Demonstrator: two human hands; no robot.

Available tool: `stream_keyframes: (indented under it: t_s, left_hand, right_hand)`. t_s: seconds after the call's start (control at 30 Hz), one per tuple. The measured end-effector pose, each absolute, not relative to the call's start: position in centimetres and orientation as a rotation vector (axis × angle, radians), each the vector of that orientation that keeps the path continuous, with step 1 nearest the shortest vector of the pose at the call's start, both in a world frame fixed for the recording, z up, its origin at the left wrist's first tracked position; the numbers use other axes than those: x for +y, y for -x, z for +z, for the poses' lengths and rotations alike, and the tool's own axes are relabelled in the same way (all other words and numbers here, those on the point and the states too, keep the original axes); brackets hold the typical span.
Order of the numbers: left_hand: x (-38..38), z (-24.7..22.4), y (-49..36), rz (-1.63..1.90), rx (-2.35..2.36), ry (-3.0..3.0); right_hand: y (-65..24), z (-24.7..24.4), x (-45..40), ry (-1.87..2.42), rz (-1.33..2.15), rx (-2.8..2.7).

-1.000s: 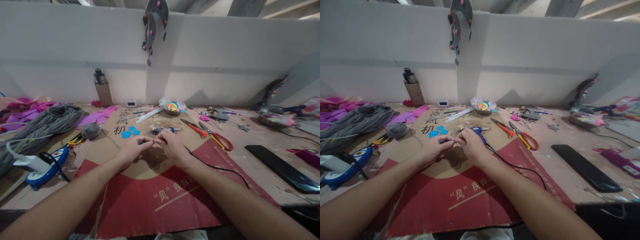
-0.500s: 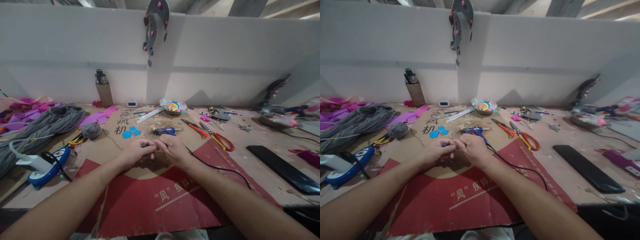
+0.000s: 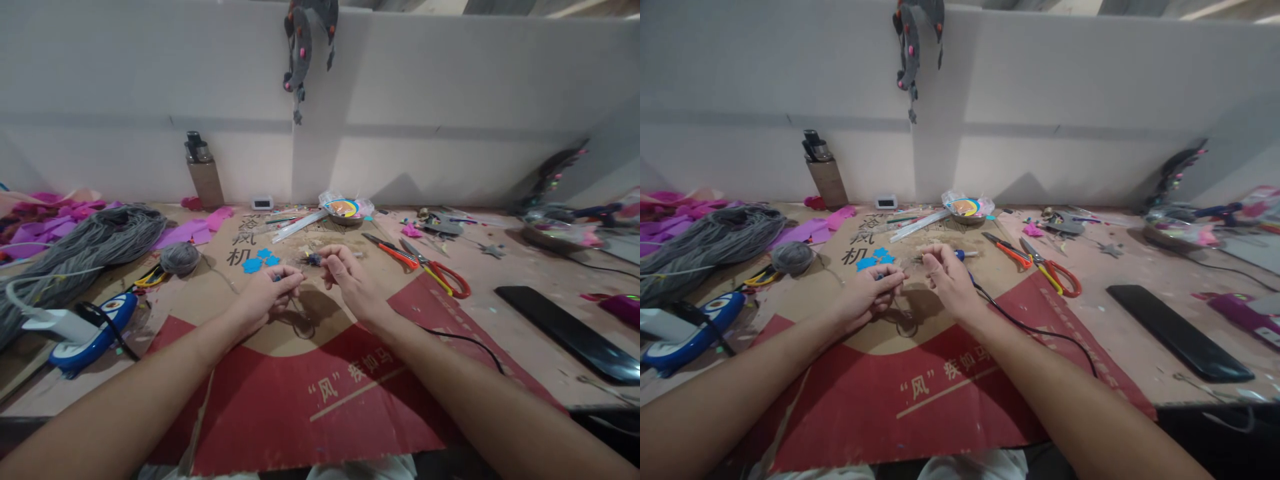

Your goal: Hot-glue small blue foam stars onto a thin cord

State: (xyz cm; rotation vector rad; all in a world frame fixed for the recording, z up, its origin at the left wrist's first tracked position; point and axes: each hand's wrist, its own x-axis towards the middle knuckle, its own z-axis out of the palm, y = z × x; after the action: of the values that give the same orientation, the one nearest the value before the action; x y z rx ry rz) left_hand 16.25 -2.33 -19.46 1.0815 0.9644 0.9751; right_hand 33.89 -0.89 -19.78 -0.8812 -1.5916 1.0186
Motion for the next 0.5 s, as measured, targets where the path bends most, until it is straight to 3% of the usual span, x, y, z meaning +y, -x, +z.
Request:
stream_keyframes:
  t_s: [0.5]
  left_hand:
    - [-2.68,-19.42,-16.94,0.931,0.811,-0.938]
  right_hand:
    - [-33.06,-20.15,-0.86,0.837,1.295,-1.390]
